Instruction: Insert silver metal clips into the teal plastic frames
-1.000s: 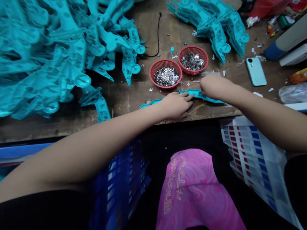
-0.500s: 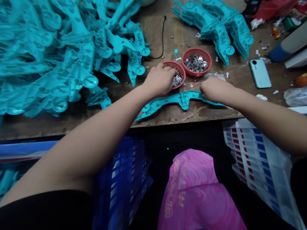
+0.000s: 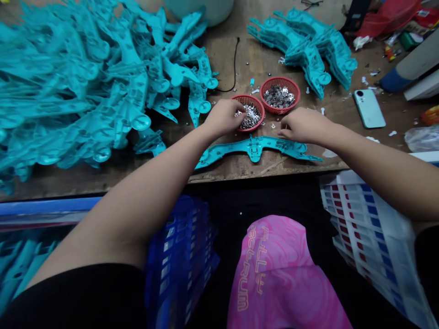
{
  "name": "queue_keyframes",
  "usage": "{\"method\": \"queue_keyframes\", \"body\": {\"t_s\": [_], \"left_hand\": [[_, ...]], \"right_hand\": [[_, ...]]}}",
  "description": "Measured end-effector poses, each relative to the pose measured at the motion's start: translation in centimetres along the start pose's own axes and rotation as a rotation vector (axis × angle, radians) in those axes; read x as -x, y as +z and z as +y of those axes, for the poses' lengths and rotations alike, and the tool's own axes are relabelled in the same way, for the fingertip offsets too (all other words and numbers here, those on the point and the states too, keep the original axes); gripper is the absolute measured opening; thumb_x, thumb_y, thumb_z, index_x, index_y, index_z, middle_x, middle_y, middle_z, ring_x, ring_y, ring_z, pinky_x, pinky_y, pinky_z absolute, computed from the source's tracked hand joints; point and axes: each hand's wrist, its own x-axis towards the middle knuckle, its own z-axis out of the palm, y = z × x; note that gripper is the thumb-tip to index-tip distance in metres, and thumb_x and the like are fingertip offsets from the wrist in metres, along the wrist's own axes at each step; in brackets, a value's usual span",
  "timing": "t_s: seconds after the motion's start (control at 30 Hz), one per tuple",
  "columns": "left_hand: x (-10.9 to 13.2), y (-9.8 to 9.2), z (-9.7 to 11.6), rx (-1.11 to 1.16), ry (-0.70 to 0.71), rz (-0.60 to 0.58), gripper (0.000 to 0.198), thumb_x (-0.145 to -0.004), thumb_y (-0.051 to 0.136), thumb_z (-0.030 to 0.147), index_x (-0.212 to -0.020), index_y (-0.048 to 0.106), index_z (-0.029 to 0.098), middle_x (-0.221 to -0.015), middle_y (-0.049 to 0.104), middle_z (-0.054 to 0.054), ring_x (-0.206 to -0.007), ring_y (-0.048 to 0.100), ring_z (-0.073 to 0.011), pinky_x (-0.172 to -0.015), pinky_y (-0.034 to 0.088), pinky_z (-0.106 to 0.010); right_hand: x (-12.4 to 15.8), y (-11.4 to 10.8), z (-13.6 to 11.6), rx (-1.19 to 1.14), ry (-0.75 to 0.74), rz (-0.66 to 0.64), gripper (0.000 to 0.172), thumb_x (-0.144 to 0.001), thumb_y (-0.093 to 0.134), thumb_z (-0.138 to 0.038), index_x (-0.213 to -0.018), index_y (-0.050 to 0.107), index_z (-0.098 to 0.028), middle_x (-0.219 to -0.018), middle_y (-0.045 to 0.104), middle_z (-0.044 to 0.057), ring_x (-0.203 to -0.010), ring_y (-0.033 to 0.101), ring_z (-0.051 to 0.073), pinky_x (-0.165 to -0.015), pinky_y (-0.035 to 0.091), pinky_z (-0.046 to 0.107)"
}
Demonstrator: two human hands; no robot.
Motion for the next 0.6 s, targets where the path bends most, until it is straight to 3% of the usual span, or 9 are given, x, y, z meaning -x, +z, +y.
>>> {"method": "queue_keyframes", "body": {"t_s": [0.07, 0.17, 0.3, 0.4, 0.53, 0.6], "left_hand": [[-0.4, 0.1, -0.3, 0.142, -0.077, 0.13, 0.023, -0.1, 0.079, 0.027, -0.115, 0.096, 0.022, -0.123, 0.096, -0.015, -0.12, 0.085, -0.0355, -0.123, 0.067, -0.051], [-0.9, 0.6, -0.4, 0.319, -0.165, 0.276, 0.01, -0.09, 0.087, 0.019, -0.099, 0.087, 0.023, -0.102, 0.089, -0.011, -0.105, 0.082, -0.0317, -0.11, 0.071, -0.048], [-1.4, 1.4, -0.4, 0.445, -0.139, 0.41, 0.022, -0.086, 0.09, 0.015, -0.089, 0.071, 0.026, -0.091, 0.076, -0.006, -0.102, 0.079, -0.0287, -0.107, 0.072, -0.049], [-1.6, 2.2, 0.0, 0.503, -0.034, 0.421, 0.03, -0.087, 0.089, 0.015, -0.092, 0.062, 0.028, -0.09, 0.07, -0.003, -0.1, 0.08, -0.0277, -0.109, 0.074, -0.052], [-1.1, 3.4, 1.5, 0.602, 0.092, 0.326, 0.04, -0.092, 0.091, 0.02, -0.118, 0.062, 0.029, -0.093, 0.068, 0.0, -0.108, 0.087, -0.0295, -0.11, 0.075, -0.053], [-0.5, 3.9, 2.5, 0.61, 0.149, 0.288, 0.045, -0.094, 0.092, 0.022, -0.126, 0.061, 0.03, -0.096, 0.071, 0.0, -0.113, 0.089, -0.0309, -0.111, 0.075, -0.053]], "right_hand": [[-0.2, 0.0, 0.6, -0.057, 0.026, 0.042, 0.042, -0.127, 0.071, -0.042, -0.147, 0.098, -0.018, -0.144, 0.094, 0.021, -0.128, 0.088, 0.045, -0.089, 0.06, 0.047], [-0.6, 0.3, 1.1, -0.161, 0.003, 0.132, 0.034, -0.124, 0.075, -0.034, -0.142, 0.1, -0.021, -0.14, 0.095, 0.018, -0.131, 0.088, 0.045, -0.096, 0.063, 0.05], [-1.2, 1.0, 1.2, -0.384, -0.108, 0.282, 0.025, -0.12, 0.079, -0.029, -0.127, 0.102, -0.022, -0.116, 0.094, 0.015, -0.114, 0.089, 0.038, -0.107, 0.066, 0.051], [-1.7, 1.9, 1.2, -0.568, -0.223, 0.417, 0.026, -0.119, 0.08, -0.033, -0.131, 0.1, -0.023, -0.118, 0.094, 0.013, -0.109, 0.087, 0.034, -0.115, 0.066, 0.052], [-2.7, 3.0, 0.9, -0.727, -0.318, 0.607, 0.043, -0.118, 0.085, -0.044, -0.156, 0.094, -0.025, -0.139, 0.094, 0.016, -0.125, 0.086, 0.036, -0.115, 0.069, 0.054], [-3.2, 3.5, 0.9, -0.726, -0.378, 0.66, 0.043, -0.119, 0.085, -0.044, -0.157, 0.093, -0.025, -0.142, 0.094, 0.016, -0.129, 0.085, 0.037, -0.117, 0.068, 0.054]]}}
